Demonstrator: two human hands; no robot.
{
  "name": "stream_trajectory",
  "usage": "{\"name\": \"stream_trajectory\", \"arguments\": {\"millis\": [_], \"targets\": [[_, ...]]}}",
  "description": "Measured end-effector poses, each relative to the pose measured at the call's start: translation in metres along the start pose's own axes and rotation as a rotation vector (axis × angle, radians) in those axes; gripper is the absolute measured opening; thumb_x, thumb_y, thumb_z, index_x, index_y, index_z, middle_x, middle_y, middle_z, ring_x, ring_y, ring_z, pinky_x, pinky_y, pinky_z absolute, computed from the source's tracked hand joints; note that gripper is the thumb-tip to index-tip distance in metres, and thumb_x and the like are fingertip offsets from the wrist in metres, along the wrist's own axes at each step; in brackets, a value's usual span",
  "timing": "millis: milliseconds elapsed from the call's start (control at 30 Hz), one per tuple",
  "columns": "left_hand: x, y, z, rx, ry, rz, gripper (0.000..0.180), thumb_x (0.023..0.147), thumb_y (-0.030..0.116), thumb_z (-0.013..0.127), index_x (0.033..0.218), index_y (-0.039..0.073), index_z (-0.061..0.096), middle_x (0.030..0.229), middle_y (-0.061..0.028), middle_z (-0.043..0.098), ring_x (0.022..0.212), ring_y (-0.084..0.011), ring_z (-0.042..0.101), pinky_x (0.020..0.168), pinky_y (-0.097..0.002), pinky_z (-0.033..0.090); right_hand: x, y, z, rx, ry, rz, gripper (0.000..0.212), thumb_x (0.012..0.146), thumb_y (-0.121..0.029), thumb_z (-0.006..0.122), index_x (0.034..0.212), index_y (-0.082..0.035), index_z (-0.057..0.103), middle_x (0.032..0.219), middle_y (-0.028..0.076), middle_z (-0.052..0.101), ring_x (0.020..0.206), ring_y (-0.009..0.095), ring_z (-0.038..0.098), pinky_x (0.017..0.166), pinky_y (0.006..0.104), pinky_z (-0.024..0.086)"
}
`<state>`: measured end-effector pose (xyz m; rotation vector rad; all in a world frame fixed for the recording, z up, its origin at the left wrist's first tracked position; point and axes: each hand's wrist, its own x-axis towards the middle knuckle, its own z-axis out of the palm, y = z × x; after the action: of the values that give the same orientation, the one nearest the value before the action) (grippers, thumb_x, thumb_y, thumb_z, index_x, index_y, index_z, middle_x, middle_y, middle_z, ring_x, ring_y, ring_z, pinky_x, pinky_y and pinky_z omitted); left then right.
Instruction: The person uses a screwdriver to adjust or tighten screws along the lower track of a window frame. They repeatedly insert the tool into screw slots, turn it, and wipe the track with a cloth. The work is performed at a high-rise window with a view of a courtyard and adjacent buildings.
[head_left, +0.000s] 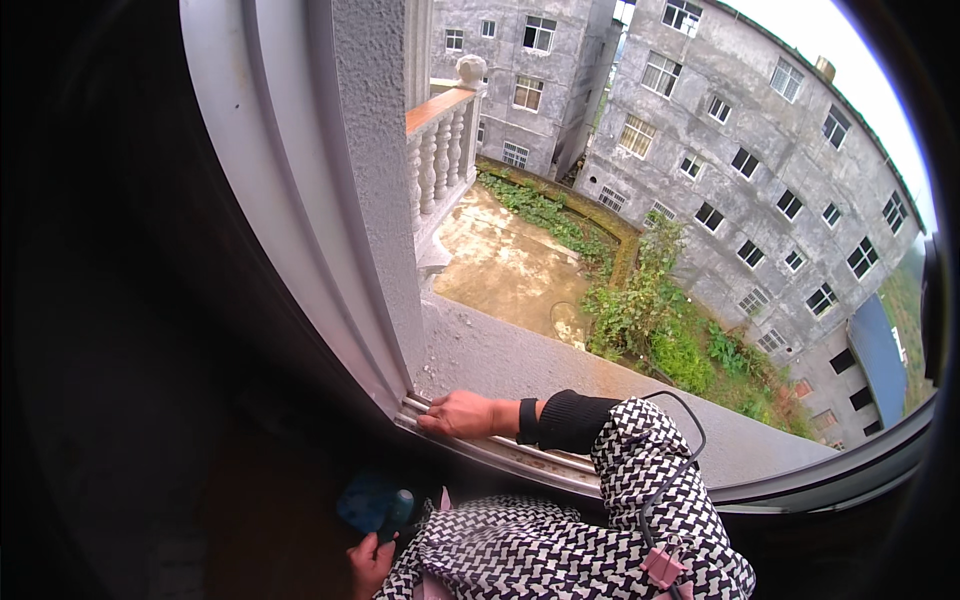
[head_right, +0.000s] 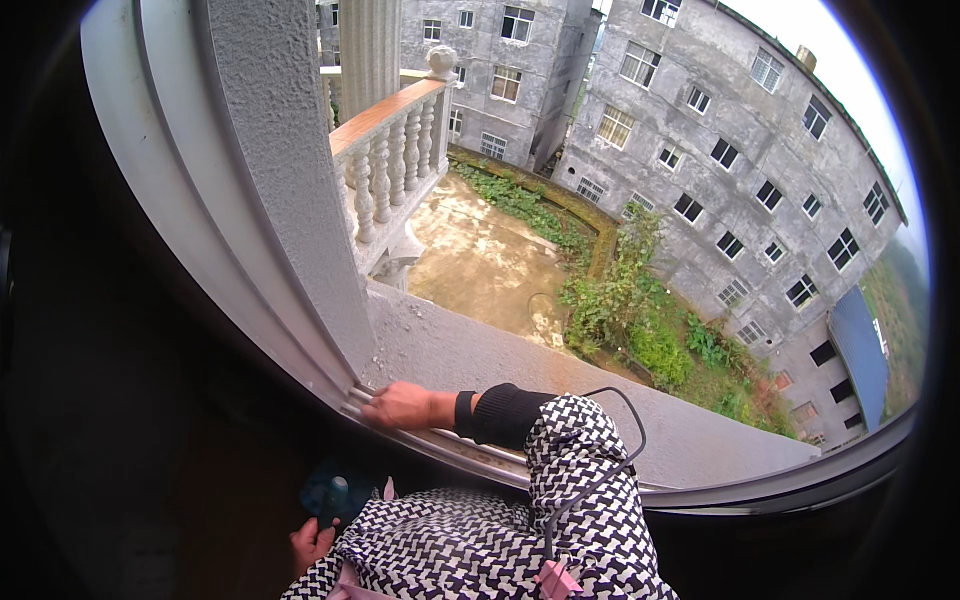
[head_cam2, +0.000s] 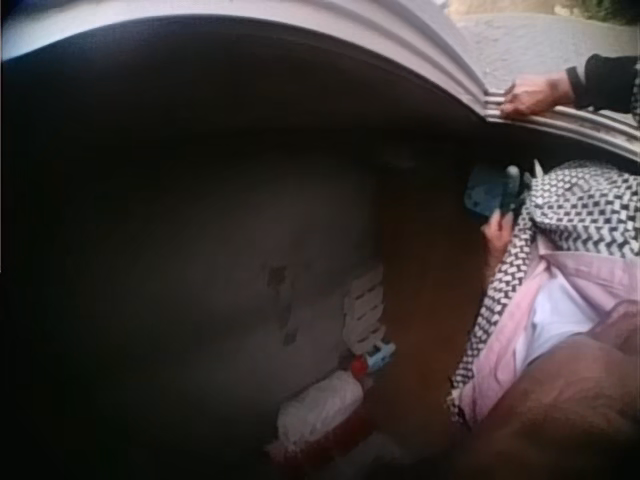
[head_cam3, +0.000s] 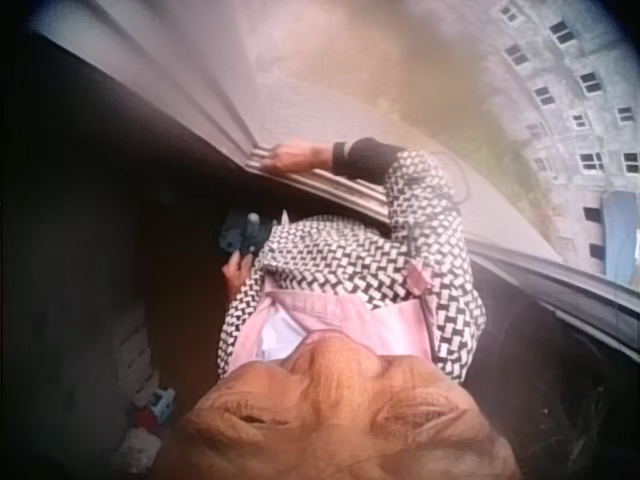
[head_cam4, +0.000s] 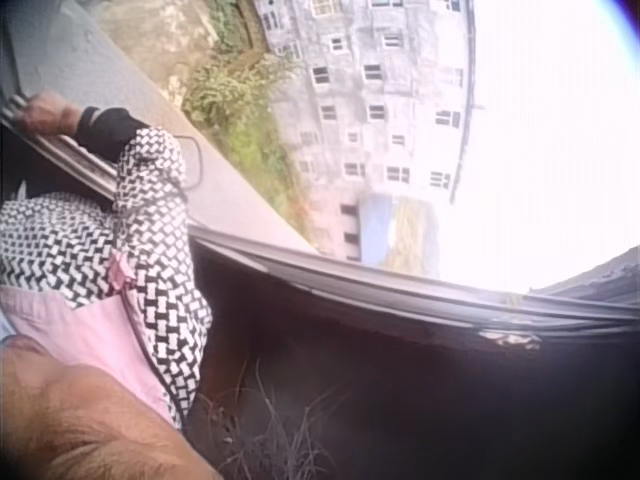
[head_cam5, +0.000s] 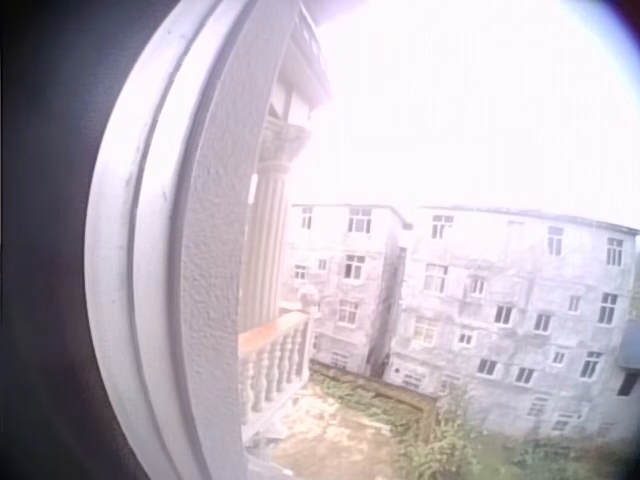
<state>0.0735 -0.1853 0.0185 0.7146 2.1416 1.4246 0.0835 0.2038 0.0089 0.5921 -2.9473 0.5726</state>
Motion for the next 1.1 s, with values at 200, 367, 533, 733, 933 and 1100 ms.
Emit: {"name": "stream_trajectory", "arguments": {"millis": [200,367,533,733,933,1100], "targets": [[0.004,0.016,-0.008,0.109,-0.071,0.015,0.019,0.099,0.017,0.068,0.108,0.002,0.075,0.08,-0.0063,0.074,0.07,-0.0083,0.066,0.064,-0.0265,0.051,-0.002,0.01,-0.003,-0.04,0.041,-0.06,0.017,0.088,-0.018,0.059,0.1,-0.005,0.06,0.089,0.013,0.067,0.093,0.033,0.068,0.075,0.0438,0.058],[0.01,0.023,-0.011,0.104,-0.118,0.042,0.02,0.099,0.017,0.068,0.109,0.001,0.075,0.082,-0.0082,0.076,0.071,-0.0094,0.068,0.064,-0.0264,0.052,0.003,0.016,-0.013,0.103,0.118,-0.066,0.013,0.087,-0.014,0.067,0.098,-0.007,0.067,0.082,0.011,0.065,0.079,0.035,0.067,0.069,0.045,0.056],[0.023,0.015,-0.005,0.064,-0.106,0.116,0.02,0.099,0.017,0.07,0.108,0.0,0.075,0.083,-0.0094,0.075,0.073,-0.0105,0.069,0.066,-0.0275,0.053,-0.002,0.023,-0.021,0.269,0.231,0.045,0.01,0.08,-0.011,0.072,0.089,-0.01,0.07,0.083,0.012,0.068,0.074,0.036,0.068,0.066,0.0435,0.057],[0.017,-0.005,-0.003,0.03,-0.09,0.089,0.014,0.096,0.012,0.07,0.106,0.003,0.073,0.081,-0.0152,0.072,0.067,-0.0229,0.071,0.061,-0.0325,0.053,-0.051,0.087,-0.109,-0.34,0.22,0.734,0.013,0.082,-0.013,0.074,0.095,-0.01,0.074,0.094,0.016,0.07,0.084,0.036,0.069,0.071,0.0426,0.058],[0.014,-0.016,0.003,0.073,-0.062,0.098,0.015,0.097,0.017,0.07,0.106,0.005,0.074,0.075,-0.0135,0.069,0.06,-0.0222,0.068,0.057,-0.033,0.051,-0.044,0.041,-0.062,-0.08,0.084,0.192,0.051,0.081,-0.024,0.08,0.131,-0.022,0.072,0.15,0.024,0.048,0.123,0.04,0.055,0.104,0.0474,0.048],[0.01,0.007,-0.005,0.051,-0.054,0.143,0.019,0.1,0.019,0.07,0.107,0.002,0.075,0.077,-0.0097,0.072,0.067,-0.0094,0.066,0.061,-0.0282,0.052,0.004,-0.014,-0.038,-0.219,-0.139,0.261,0.046,0.086,-0.022,0.067,0.132,-0.028,0.07,0.15,0.021,0.044,0.122,0.034,0.053,0.091,0.0438,0.049]]}}
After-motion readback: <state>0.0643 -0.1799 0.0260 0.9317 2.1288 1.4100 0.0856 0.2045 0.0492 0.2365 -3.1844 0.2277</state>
